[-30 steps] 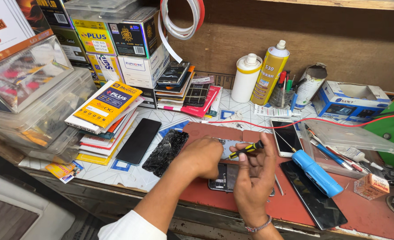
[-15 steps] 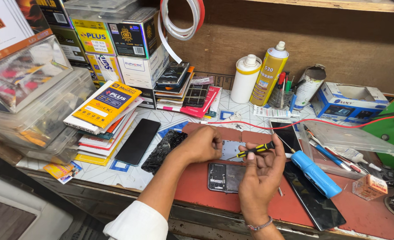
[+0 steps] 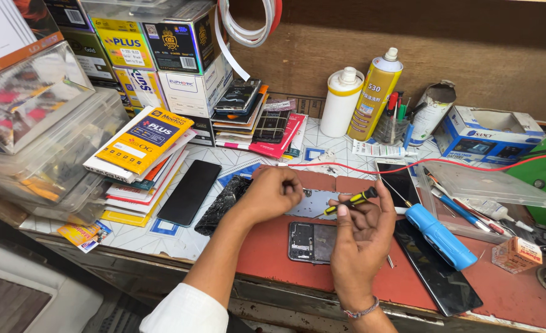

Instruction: The person uses a blue electric screwdriver to remove screws from the back of a silver smartphone. They then use a yellow-handled screwdriver to continue unscrewing components on the phone's back cover.

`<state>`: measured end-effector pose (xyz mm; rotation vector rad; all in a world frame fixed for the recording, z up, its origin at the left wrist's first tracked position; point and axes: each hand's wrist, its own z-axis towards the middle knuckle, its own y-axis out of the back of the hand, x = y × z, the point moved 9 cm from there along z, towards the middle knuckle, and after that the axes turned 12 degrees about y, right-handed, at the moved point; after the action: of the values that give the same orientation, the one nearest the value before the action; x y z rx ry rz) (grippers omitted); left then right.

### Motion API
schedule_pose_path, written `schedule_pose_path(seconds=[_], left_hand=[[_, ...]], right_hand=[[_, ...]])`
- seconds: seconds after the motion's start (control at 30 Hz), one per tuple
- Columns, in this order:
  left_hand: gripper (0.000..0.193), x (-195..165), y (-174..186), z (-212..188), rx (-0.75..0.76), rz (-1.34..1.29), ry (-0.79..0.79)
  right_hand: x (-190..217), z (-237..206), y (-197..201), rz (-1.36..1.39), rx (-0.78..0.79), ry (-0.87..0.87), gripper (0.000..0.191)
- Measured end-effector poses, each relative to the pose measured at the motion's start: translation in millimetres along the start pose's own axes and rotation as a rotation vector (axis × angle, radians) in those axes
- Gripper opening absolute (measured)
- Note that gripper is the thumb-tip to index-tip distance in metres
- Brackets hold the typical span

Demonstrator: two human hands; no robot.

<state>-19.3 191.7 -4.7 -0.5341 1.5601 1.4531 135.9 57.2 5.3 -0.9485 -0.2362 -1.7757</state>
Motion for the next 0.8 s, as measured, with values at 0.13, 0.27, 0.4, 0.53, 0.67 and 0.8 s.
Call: schedule_pose_path(seconds=[0.13,0.27,0.4,0.53,0.67,0.8], left_hand=[[0.009,5.4,5.3,-11.4,-0.063,-0.099,-0.005],[0.010,8.8,0.0,-32.3,-0.082,-0.138,-0.002],[0.011,6.8,-0.2,-44.7,-0.105,-0.141,0.015],[0.015,-4.1,0.9,-48.8,-0.108,-0.065,-0.025],[0.017,-8.2,1.3,-50.9,-0.105,0.006,-0.023],[0.018,-10.7,1.3,-51.5,-0.110,0.026,-0.034]], right_hand=[[2.4,-2.1,-6.5,-0.078,0.097,0.004,0.068],[10.3,-4.9,-17.9,-0.115,0.237,0.085,0.057],[12.3,-9.6,-24.3,-0.140,0.336,0.097,0.055],[16.7,-10.5,-26.6,-0.148,0.360,0.145,0.053],[19.3,-10.4,-27.4,-0.191,0.376,0.160,0.053],[29.8,-10.4,-31.0,-0.251,0.416,0.257,0.053]])
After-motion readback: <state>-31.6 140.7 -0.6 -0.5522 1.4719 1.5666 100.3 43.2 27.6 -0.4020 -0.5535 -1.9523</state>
